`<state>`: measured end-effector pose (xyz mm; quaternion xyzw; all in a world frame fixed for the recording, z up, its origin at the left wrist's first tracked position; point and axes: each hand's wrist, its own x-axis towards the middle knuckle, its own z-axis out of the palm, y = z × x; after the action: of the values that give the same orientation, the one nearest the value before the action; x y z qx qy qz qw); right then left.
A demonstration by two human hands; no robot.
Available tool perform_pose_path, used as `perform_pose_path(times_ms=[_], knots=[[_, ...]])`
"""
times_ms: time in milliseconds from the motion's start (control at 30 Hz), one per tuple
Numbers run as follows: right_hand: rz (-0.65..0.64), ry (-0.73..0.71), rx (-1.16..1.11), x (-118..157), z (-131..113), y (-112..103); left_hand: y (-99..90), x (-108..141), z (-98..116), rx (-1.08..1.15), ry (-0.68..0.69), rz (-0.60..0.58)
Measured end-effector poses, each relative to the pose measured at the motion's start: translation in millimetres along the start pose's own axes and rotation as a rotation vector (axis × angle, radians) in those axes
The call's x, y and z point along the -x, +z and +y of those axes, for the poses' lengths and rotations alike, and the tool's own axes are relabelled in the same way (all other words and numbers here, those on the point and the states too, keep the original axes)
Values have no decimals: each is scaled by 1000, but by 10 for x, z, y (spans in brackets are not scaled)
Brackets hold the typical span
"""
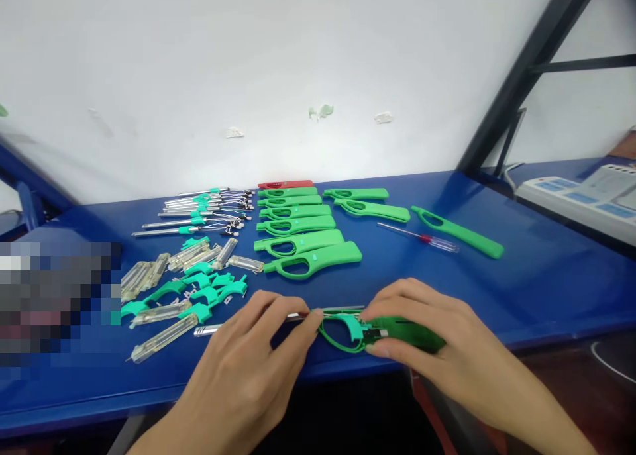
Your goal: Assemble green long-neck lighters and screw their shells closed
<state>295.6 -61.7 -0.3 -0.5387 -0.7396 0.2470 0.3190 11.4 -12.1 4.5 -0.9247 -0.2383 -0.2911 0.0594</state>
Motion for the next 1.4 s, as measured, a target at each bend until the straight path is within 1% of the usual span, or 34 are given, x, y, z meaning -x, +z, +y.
perform_pose_path(times_ms=[200, 333, 500, 700, 800, 1033, 1233, 1400], knots=[[7, 24, -5, 13, 11, 11, 6, 113, -87, 10, -101, -29], [5, 38, 6, 12, 18, 17, 2, 127, -148, 80, -119, -24], [-2, 48, 27, 15, 4, 11, -26, 118, -162, 186, -159, -28], [15, 45, 45, 7, 3, 20, 3, 122, -185, 295, -160, -43], [5, 37, 52, 12, 7, 21, 20, 96, -189, 320, -174, -52], [9, 35, 64, 14, 13, 19, -20, -56, -179, 422, -281, -40], [35, 20, 73, 17, 14, 23, -5, -127, -235, 502, -311, -55], [48, 11, 86, 15, -7, 19, -14, -152, -262, 516, -325, -105]])
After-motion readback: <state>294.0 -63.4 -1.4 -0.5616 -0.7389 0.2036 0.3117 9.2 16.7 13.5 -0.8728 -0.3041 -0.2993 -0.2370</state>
